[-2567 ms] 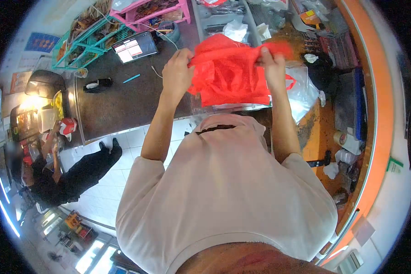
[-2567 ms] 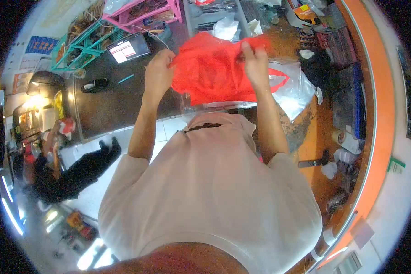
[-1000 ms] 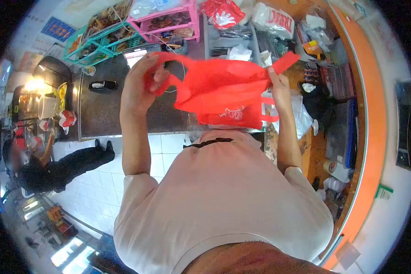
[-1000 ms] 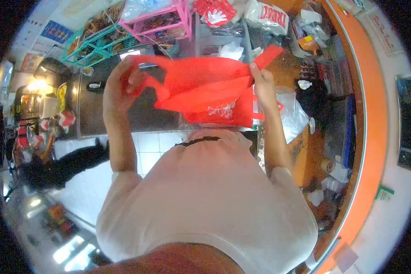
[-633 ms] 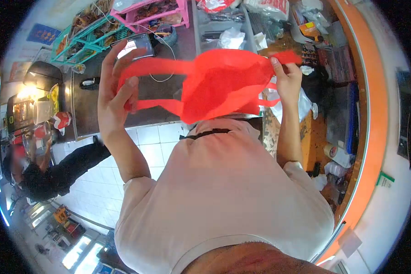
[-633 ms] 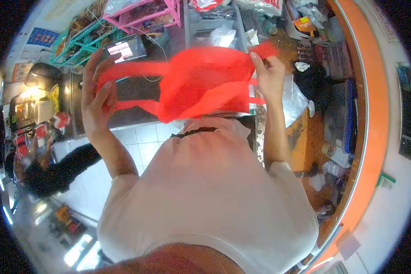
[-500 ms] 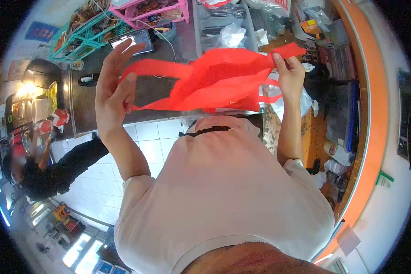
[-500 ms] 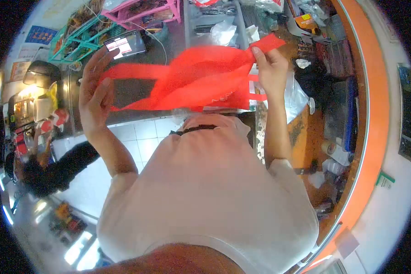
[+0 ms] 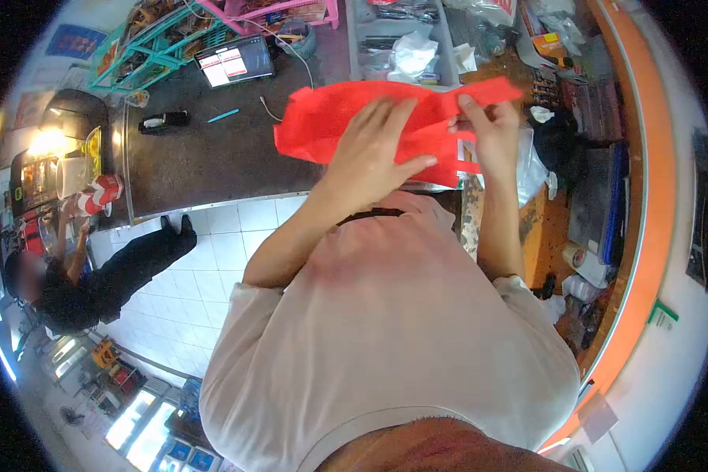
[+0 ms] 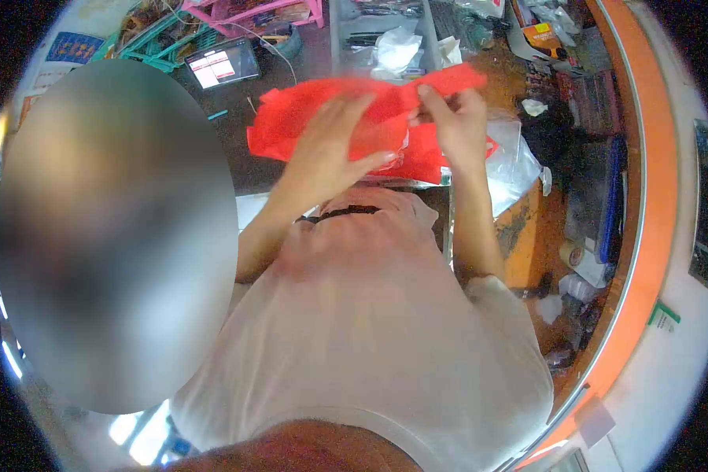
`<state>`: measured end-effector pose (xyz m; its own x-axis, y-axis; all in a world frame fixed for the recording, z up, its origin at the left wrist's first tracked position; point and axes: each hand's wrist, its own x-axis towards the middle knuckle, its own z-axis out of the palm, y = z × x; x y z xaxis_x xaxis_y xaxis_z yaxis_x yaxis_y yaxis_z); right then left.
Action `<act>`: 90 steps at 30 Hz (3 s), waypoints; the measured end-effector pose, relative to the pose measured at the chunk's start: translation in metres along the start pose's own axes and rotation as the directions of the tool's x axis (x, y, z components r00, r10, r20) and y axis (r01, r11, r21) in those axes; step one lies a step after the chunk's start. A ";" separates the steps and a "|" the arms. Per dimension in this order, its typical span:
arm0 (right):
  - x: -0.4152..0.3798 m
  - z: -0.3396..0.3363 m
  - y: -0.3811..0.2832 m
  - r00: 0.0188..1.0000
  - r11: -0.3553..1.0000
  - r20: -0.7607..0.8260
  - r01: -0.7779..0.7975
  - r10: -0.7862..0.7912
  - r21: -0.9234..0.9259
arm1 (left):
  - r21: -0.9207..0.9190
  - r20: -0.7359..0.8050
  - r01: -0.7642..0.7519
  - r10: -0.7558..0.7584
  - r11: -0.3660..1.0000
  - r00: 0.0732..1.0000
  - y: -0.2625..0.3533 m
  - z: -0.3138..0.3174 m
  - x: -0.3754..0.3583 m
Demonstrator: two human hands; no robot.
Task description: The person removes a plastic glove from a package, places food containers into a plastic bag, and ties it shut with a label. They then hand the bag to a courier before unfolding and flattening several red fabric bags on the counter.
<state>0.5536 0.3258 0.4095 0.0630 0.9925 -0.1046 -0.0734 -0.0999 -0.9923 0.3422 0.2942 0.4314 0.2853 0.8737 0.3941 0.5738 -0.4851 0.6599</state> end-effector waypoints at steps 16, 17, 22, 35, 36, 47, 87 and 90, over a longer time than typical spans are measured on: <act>0.021 -0.096 0.289 0.942 0.418 -0.149 -0.270 0.300 -0.867 | 0.261 -0.571 0.509 -0.294 0.820 0.766 -0.096 -0.156 -0.052; 0.021 -0.091 0.273 0.944 0.482 -0.125 -0.266 0.306 -0.834 | 0.270 -0.616 0.492 -0.244 0.828 0.749 -0.096 -0.160 -0.051; 0.012 -0.095 0.149 0.992 0.892 -0.095 0.037 -0.089 -0.451 | 0.390 -0.598 0.435 -0.136 0.812 0.790 -0.094 -0.158 -0.037; -0.004 -0.010 0.047 0.998 0.991 -0.042 0.046 -0.051 -0.124 | -0.448 0.368 0.482 -0.336 0.753 0.867 -0.068 0.039 0.005; -0.007 -0.003 0.046 0.999 0.999 -0.038 -0.009 0.008 -0.031 | -0.423 0.345 0.455 -0.325 0.784 0.881 -0.055 0.049 0.013; -0.027 0.004 0.007 0.925 0.996 0.379 0.057 -0.027 -0.070 | -0.575 0.312 0.486 -0.372 0.658 0.874 -0.036 0.056 0.037; -0.049 -0.073 0.007 0.967 0.754 -0.213 -0.035 -0.140 -0.656 | -0.855 0.518 0.459 -0.410 -0.241 0.751 -0.071 0.030 -0.001; -0.053 -0.082 0.015 0.951 0.823 -0.259 -0.009 -0.169 -0.568 | -0.887 0.429 0.454 -0.522 -0.088 0.737 -0.065 0.026 -0.008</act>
<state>0.6306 0.2656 0.3950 0.3304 0.9425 0.0505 0.5044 -0.1311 -0.8534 0.3224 0.3200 0.3686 0.2403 0.9136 -0.3281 -0.6014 0.4055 0.6884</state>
